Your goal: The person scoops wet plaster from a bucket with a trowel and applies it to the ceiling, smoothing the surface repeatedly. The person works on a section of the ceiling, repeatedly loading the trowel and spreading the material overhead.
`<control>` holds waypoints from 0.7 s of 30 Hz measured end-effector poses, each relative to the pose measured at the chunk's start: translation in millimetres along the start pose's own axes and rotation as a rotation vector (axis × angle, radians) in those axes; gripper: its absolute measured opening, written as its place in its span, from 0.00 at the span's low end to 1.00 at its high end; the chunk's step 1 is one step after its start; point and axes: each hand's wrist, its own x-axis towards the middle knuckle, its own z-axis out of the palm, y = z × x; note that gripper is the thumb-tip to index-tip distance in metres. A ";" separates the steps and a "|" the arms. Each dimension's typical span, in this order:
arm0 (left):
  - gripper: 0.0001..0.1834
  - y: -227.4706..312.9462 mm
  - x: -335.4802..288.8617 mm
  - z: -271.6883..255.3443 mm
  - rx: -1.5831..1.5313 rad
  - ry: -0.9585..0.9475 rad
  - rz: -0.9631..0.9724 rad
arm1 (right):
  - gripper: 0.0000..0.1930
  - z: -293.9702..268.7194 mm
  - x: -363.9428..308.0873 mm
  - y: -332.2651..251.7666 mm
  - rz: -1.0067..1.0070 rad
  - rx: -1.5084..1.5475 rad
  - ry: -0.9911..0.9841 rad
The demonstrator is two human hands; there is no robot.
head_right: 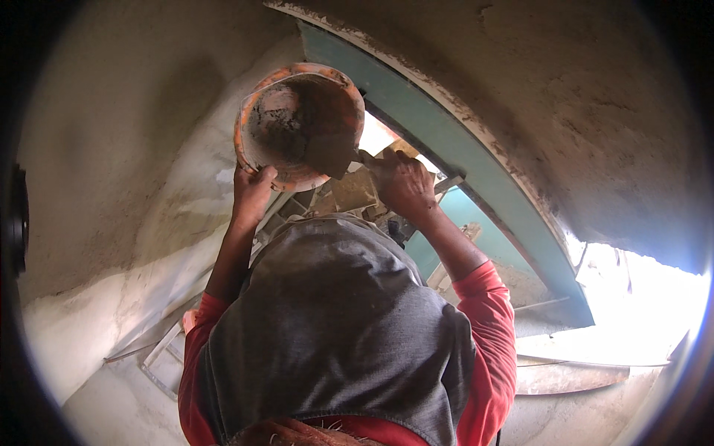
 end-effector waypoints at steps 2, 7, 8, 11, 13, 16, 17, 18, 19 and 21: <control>0.22 -0.3 0.7 -1.2 0.065 -0.015 0.005 | 0.21 5.2 7.5 -3.0 0.002 0.018 -0.041; 0.21 -10.8 0.7 -0.3 0.061 0.009 0.069 | 0.19 19.0 22.1 -5.8 -0.024 0.005 -0.081; 0.21 -13.9 0.0 0.6 0.067 0.021 0.109 | 0.19 23.5 23.8 -6.4 -0.058 -0.002 -0.017; 0.25 -20.3 -5.5 -2.0 0.144 -0.006 0.091 | 0.25 43.9 25.8 -12.5 0.031 0.086 -0.145; 0.23 -23.9 -6.4 3.7 0.187 -0.012 0.198 | 0.28 60.8 30.2 -16.0 -0.081 -0.123 -0.124; 0.12 -28.6 -6.4 14.0 0.230 -0.126 -0.040 | 0.29 79.2 37.9 -10.1 -0.037 0.082 -0.156; 0.11 -29.1 -6.0 13.8 0.300 -0.126 0.111 | 0.27 82.0 38.9 -12.1 -0.031 0.114 -0.159; 0.11 -31.0 -5.7 15.5 0.291 -0.118 0.113 | 0.26 84.6 39.8 -11.3 -0.017 0.139 -0.169; 0.13 -32.6 -4.9 16.3 0.269 -0.145 0.078 | 0.25 85.1 39.2 -12.0 -0.006 0.166 -0.183; 0.14 -34.9 -0.9 21.2 0.174 -0.134 0.055 | 0.24 83.0 37.9 -13.0 0.066 0.217 -0.176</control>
